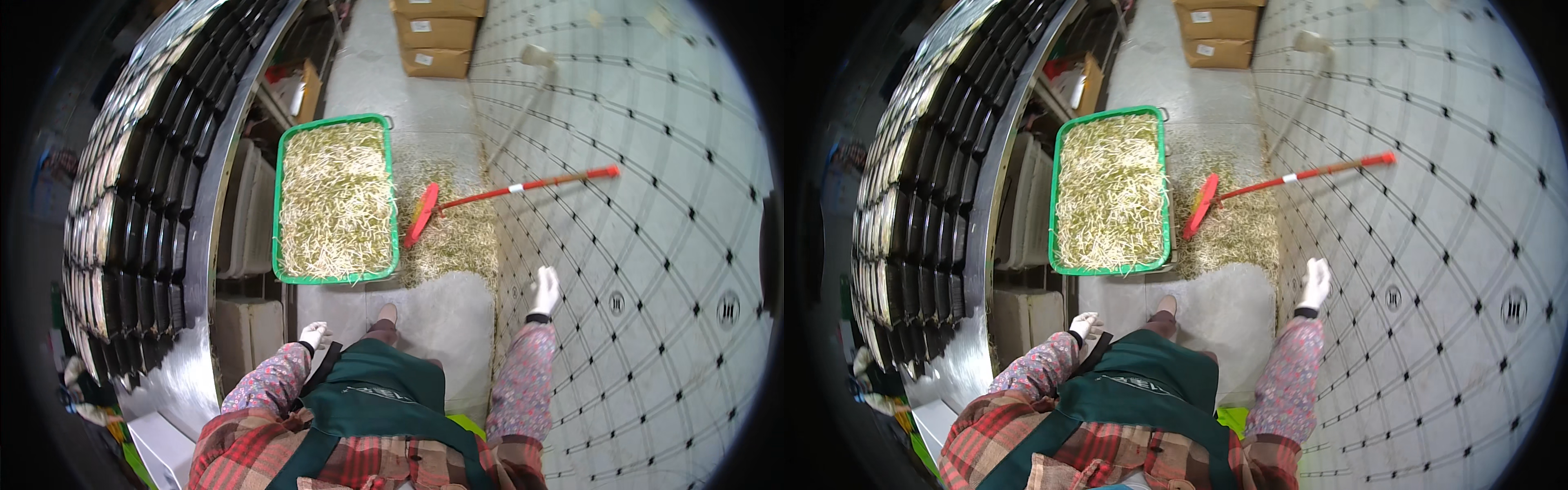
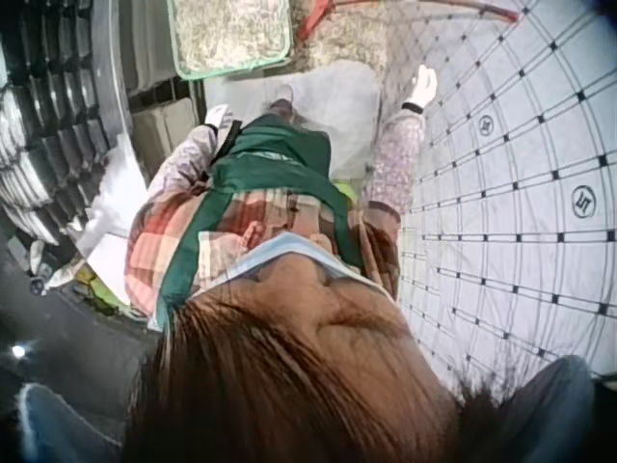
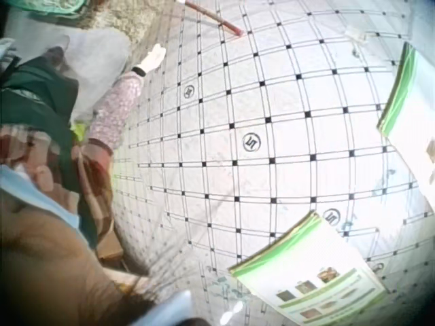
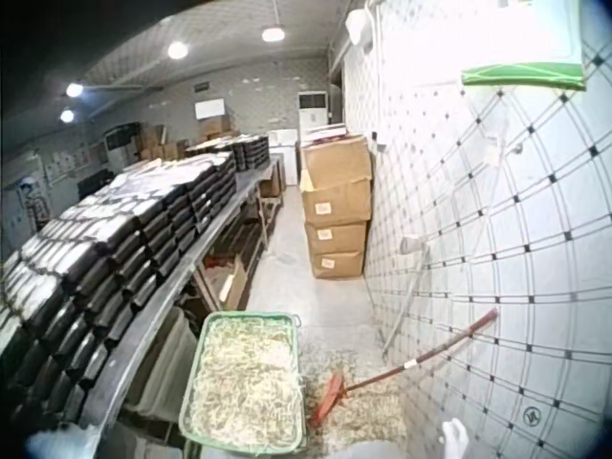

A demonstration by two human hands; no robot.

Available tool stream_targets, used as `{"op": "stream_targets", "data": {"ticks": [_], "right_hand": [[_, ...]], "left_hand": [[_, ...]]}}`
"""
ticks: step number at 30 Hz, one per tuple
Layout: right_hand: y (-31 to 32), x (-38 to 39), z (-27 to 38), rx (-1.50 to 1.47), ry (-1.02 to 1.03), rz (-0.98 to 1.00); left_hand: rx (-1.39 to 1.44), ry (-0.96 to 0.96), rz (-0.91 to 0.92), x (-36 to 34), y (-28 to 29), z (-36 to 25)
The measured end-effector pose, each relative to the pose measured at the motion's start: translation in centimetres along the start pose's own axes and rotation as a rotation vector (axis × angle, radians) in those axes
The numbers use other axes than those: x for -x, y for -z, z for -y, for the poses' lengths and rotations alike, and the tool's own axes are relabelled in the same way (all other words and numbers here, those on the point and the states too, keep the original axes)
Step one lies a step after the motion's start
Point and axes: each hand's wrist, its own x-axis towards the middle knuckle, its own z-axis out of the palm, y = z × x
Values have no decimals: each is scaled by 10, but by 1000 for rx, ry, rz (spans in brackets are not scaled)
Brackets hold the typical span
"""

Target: The person sweeps scattered bean sprouts from the tiled floor into a green basket using a red broom and dustpan. They then pick up remaining sprouts by hand and place them into the basket, moving a white basket and cardboard boxes to clear the area.

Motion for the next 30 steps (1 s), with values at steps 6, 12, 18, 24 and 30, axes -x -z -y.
{"op": "stream_targets", "data": {"ticks": [6, 12, 18, 24, 30], "right_hand": [[-91, -159, 86, -180, -108, -103], [-125, -290, 69, -243, -84, -127], [-181, -274, 76, -319, 83, 525], [-185, -247, 95, -204, 174, 662], [-182, -228, 94, -179, 100, 524]], "left_hand": [[366, 181, -38, -15, -21, -17], [603, 176, -61, -35, -105, -52], [418, 9, -716, -28, -182, -81], [-409, -357, -914, -49, -166, -188], [-844, -526, -655, -114, -144, -304]]}}
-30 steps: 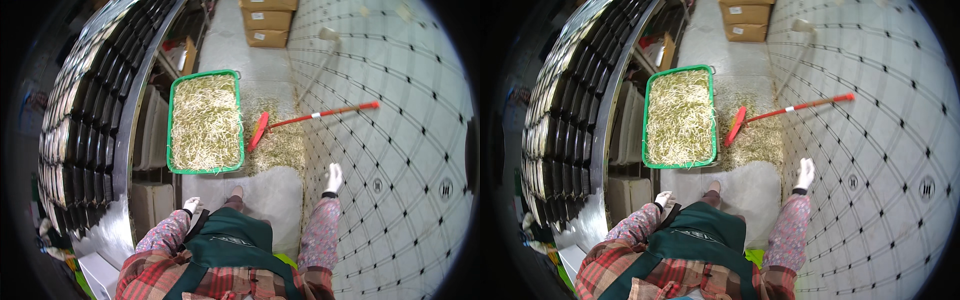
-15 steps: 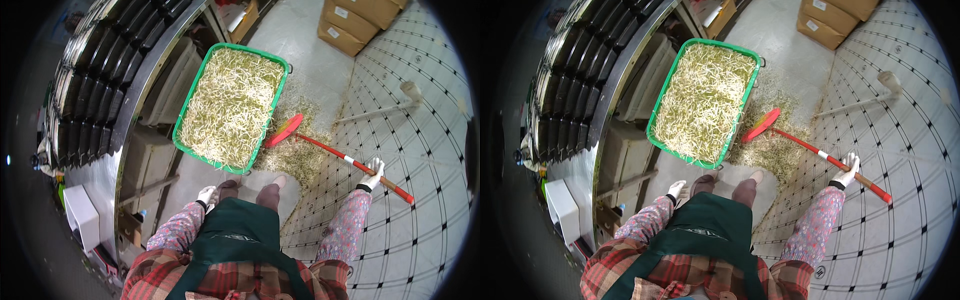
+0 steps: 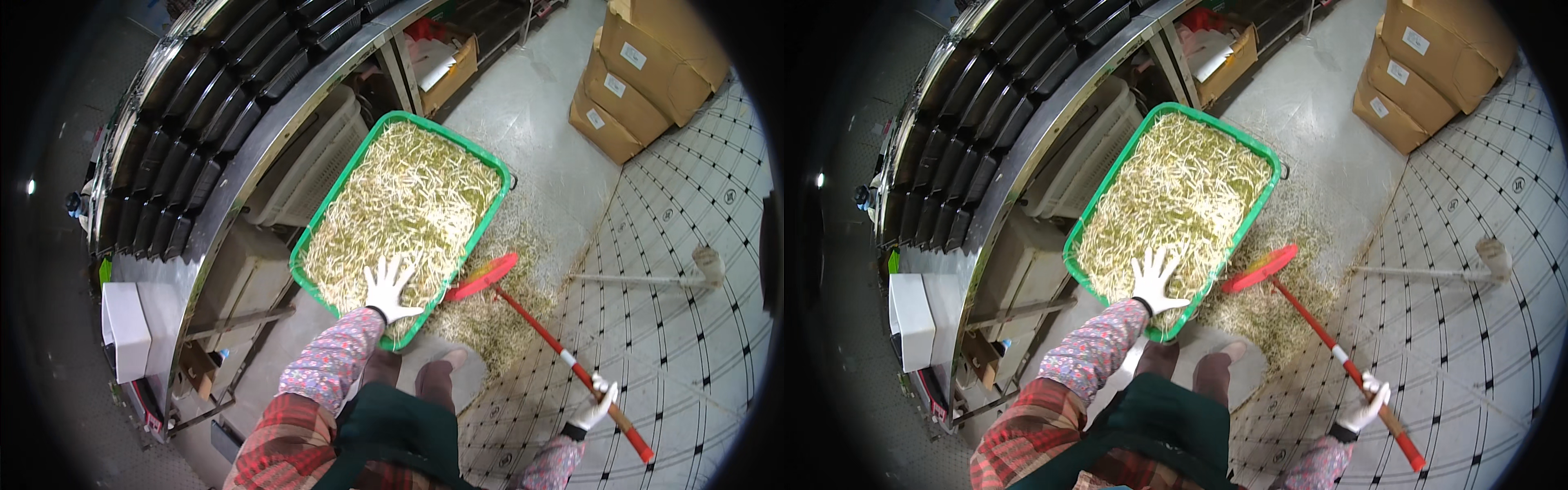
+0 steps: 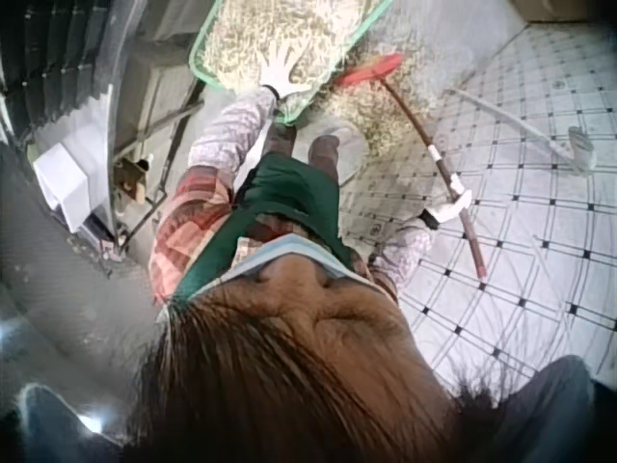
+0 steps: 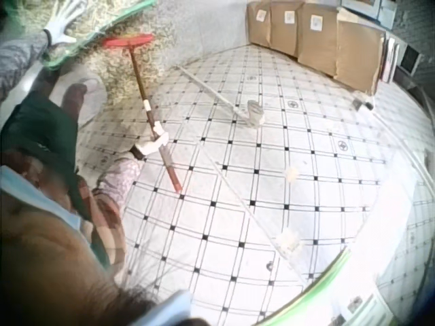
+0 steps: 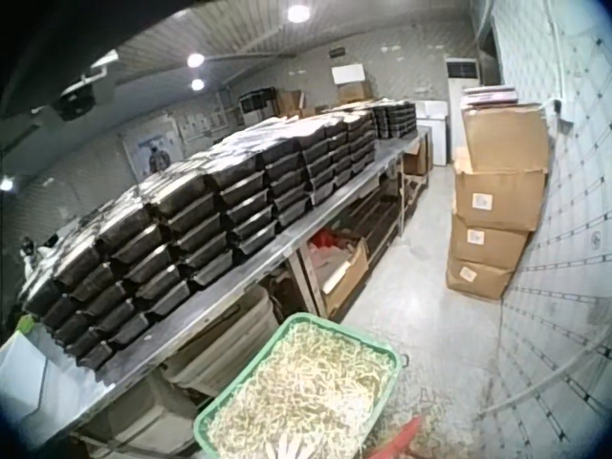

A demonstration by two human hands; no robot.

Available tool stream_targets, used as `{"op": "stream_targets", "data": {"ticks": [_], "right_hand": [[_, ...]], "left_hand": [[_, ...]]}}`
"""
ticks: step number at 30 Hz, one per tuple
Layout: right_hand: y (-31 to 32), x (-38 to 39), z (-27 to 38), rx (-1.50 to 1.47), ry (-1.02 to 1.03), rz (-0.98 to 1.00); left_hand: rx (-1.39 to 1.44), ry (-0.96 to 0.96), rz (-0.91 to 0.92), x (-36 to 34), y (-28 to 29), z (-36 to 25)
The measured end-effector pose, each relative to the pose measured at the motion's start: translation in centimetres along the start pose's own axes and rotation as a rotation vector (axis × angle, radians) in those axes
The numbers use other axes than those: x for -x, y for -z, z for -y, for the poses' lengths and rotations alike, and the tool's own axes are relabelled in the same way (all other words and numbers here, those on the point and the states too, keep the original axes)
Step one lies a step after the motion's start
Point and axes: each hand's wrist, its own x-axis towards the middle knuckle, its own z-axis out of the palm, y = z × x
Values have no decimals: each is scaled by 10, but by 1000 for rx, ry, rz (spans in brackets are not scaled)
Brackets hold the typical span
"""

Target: The person sweeps scattered bean sprouts from the tiled floor into a green basket using a red broom and dustpan. They then pick up remaining sprouts by hand and place them into the basket, moving a white basket and cardboard boxes to clear the area.

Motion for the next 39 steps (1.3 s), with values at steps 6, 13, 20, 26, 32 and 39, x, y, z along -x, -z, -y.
{"op": "stream_targets", "data": {"ticks": [6, 13, 20, 26, 32, 39], "right_hand": [[12, 0, -5, 74, 1, -91], [-44, 15, 5, 70, -5, -186], [-100, 26, 3, 136, 134, -28], [-115, 51, 26, -19, 109, -19], [-102, 73, 49, -22, 100, -55], [-110, 83, 36, 16, 129, 7]], "left_hand": [[9, 154, 18, -128, 3, -21], [59, 173, 188, -194, 16, -10], [-45, 117, 153, -211, -9, 5], [60, 40, 202, -177, 44, 7], [211, -98, -22, -42, 63, 86], [-34, 600, 69, -21, -23, 90]]}}
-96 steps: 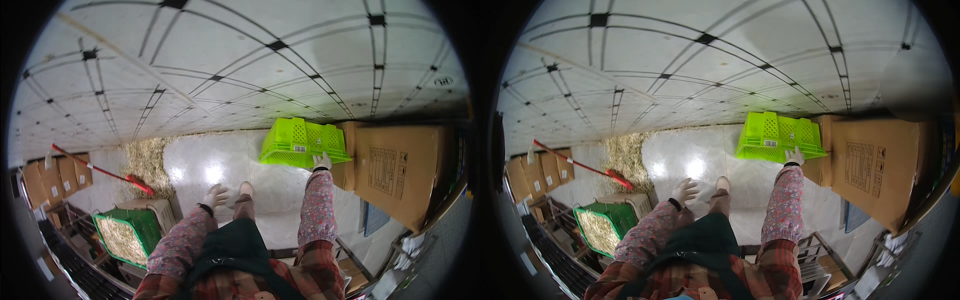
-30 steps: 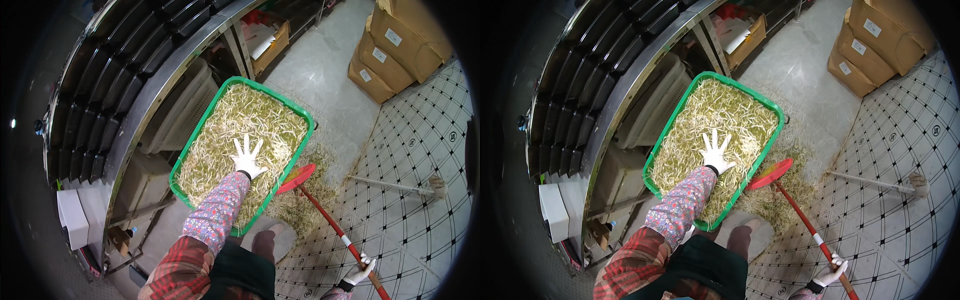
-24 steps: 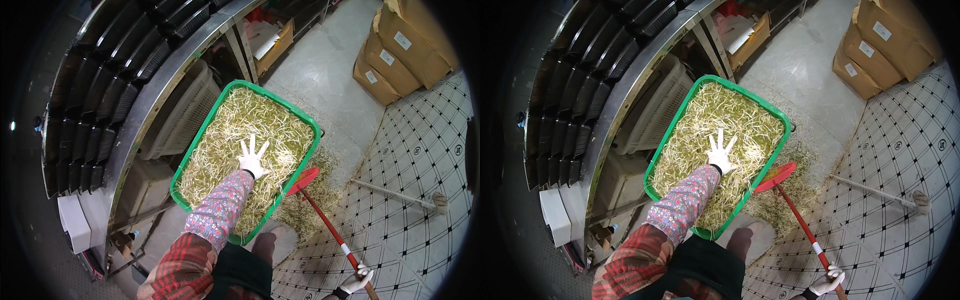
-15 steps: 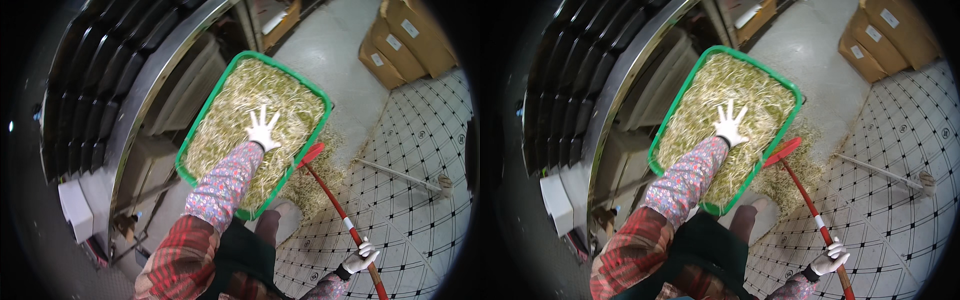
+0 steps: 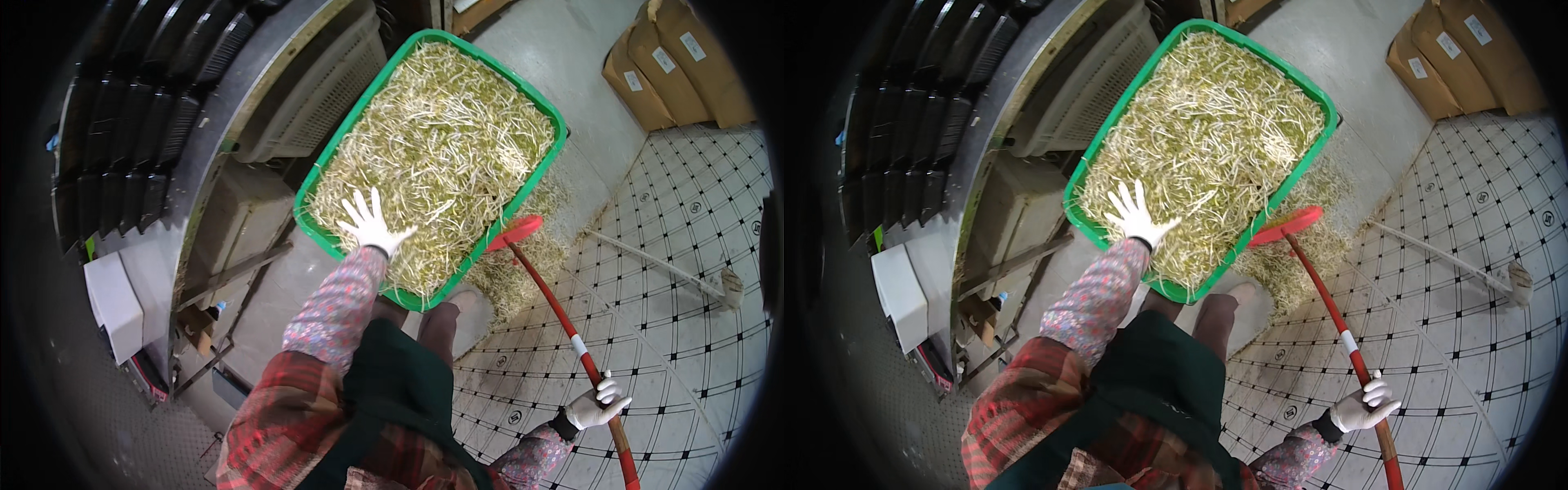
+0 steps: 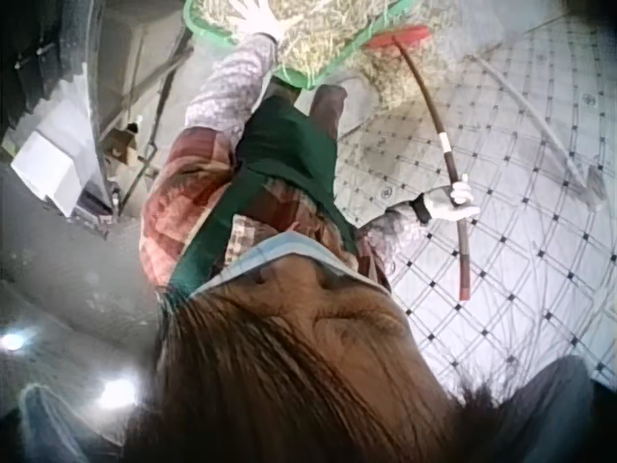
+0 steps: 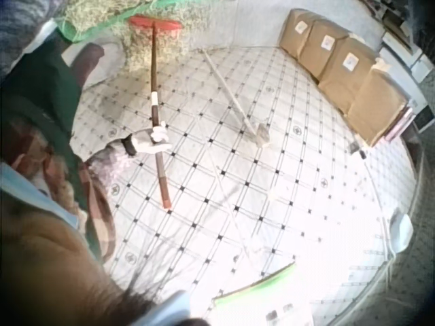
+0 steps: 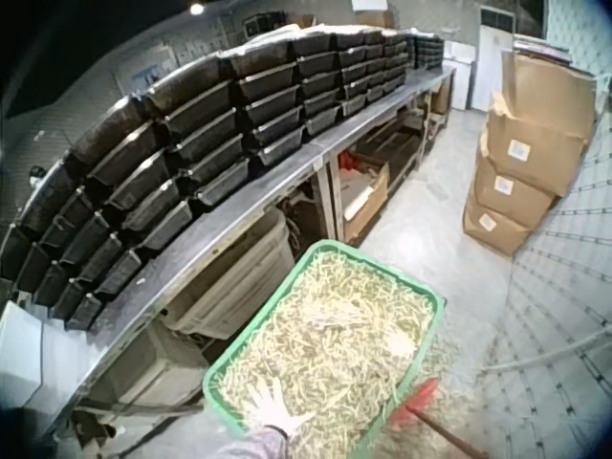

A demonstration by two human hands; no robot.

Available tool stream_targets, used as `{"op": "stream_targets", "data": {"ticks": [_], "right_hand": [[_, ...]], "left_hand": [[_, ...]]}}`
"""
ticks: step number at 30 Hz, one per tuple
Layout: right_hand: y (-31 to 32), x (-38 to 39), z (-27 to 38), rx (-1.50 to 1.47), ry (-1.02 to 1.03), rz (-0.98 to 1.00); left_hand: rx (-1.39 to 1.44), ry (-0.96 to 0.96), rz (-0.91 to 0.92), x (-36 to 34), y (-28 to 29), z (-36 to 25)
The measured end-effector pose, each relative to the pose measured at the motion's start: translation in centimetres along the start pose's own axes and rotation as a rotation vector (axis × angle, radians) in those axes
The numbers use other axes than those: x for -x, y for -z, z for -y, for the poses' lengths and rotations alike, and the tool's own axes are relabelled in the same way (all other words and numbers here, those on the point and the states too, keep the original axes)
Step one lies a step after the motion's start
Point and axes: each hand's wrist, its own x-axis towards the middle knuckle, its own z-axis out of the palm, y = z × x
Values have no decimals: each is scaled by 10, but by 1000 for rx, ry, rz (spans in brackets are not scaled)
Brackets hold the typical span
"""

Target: The person sweeps scattered bean sprouts from the tiled floor into a green basket using a red broom and dustpan. They then pick up remaining sprouts by hand and place them into the basket, moving a white basket and cardboard boxes to clear the area.

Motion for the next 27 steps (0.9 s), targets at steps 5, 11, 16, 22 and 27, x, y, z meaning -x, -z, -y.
{"op": "stream_targets", "data": {"ticks": [5, 11, 16, 22, 27], "right_hand": [[-13, 7, 0, 37, 54, 118], [22, -4, 51, -126, 144, -64], [11, -19, 77, -213, 241, -115], [-32, -40, 45, -348, 385, -364], [-34, -21, -25, -167, 532, 129]], "left_hand": [[-50, -55, -17, -14, -5, -3], [40, -111, 20, 14, 36, 20], [908, -580, -76, 117, 77, -26], [994, -1261, 342, 229, 83, -244], [696, -1370, 26, 160, 8, -358]]}}
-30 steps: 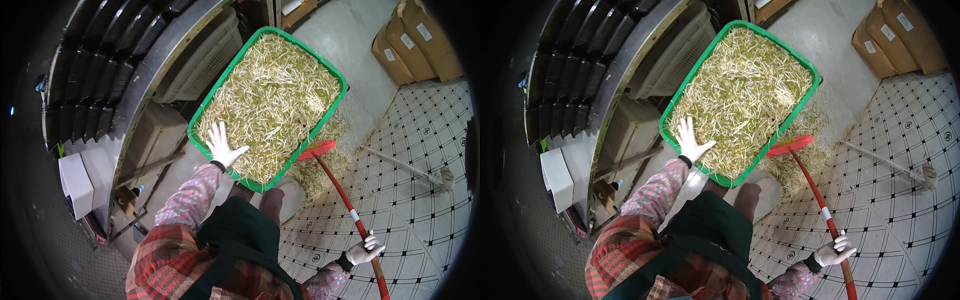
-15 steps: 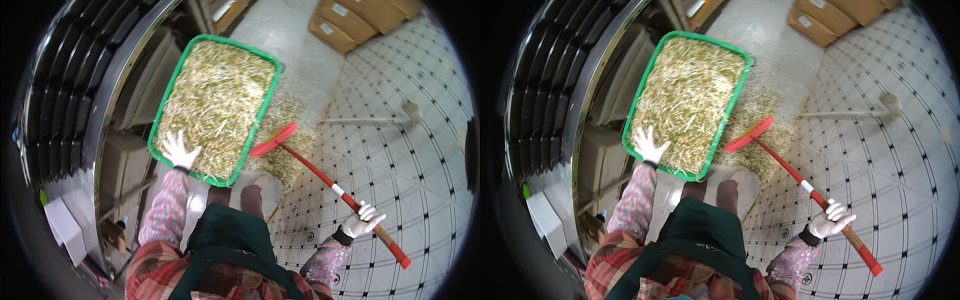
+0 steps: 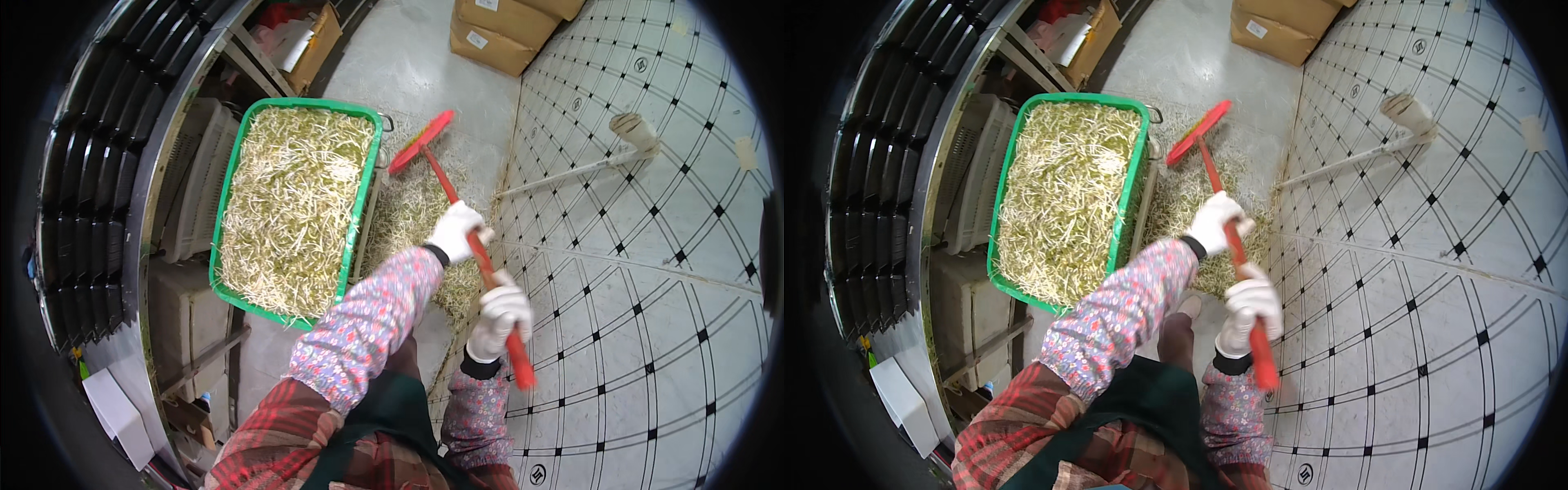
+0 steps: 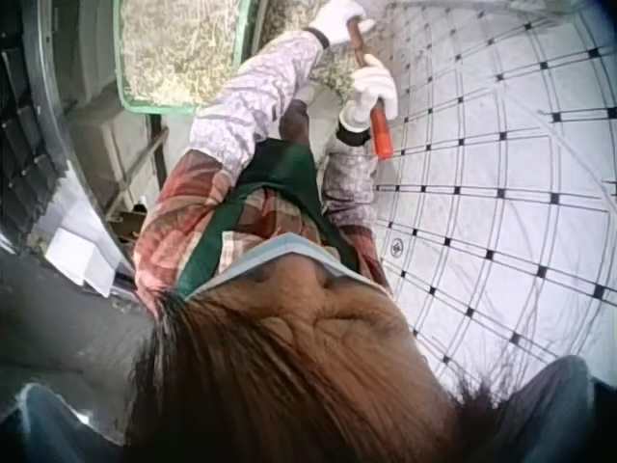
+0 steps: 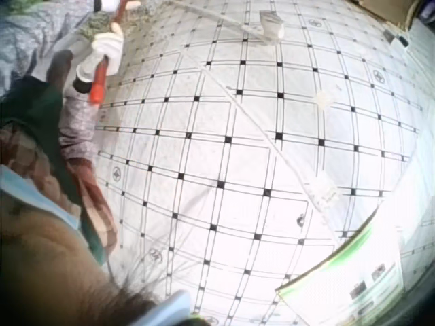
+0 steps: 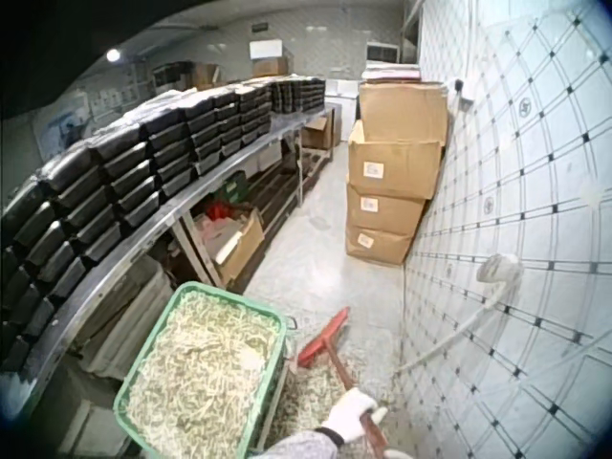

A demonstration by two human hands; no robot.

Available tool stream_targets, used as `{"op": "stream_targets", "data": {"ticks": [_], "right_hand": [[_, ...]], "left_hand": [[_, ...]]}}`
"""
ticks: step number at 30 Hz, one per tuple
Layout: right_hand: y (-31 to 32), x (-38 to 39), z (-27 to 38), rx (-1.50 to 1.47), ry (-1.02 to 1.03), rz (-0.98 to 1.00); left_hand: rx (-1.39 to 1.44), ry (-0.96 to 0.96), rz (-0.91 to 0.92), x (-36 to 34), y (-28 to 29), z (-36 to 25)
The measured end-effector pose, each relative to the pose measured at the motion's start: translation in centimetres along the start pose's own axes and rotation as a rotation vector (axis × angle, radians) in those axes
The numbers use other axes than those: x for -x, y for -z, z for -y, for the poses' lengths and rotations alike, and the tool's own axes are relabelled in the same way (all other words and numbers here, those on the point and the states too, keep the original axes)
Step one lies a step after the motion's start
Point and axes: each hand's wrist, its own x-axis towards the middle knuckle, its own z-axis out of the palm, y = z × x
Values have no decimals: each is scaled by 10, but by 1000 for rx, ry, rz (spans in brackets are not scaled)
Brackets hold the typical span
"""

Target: The person sweeps scattered bean sprouts from the tiled floor into a green basket using a red broom and dustpan. They then pick up remaining sprouts by hand and place them into the basket, moving a white basket and cardboard boxes to clear the area.

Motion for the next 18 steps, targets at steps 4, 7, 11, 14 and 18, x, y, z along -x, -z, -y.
{"op": "stream_targets", "data": {"ticks": [4, 7, 11, 14, 18], "right_hand": [[44, 51, -20, 201, -109, 84], [108, 76, -1, 246, -173, -102], [146, 13, 77, 308, -421, -53], [154, -27, 115, 216, -300, -73], [139, -57, 157, 62, -193, -15]], "left_hand": [[-75, -225, 120, 25, -68, 53], [-93, -110, 405, 49, -114, -4], [70, -6, 140, 73, -151, -75], [35, -81, 317, 44, -128, -140], [185, -80, 56, 34, -101, -186]]}}
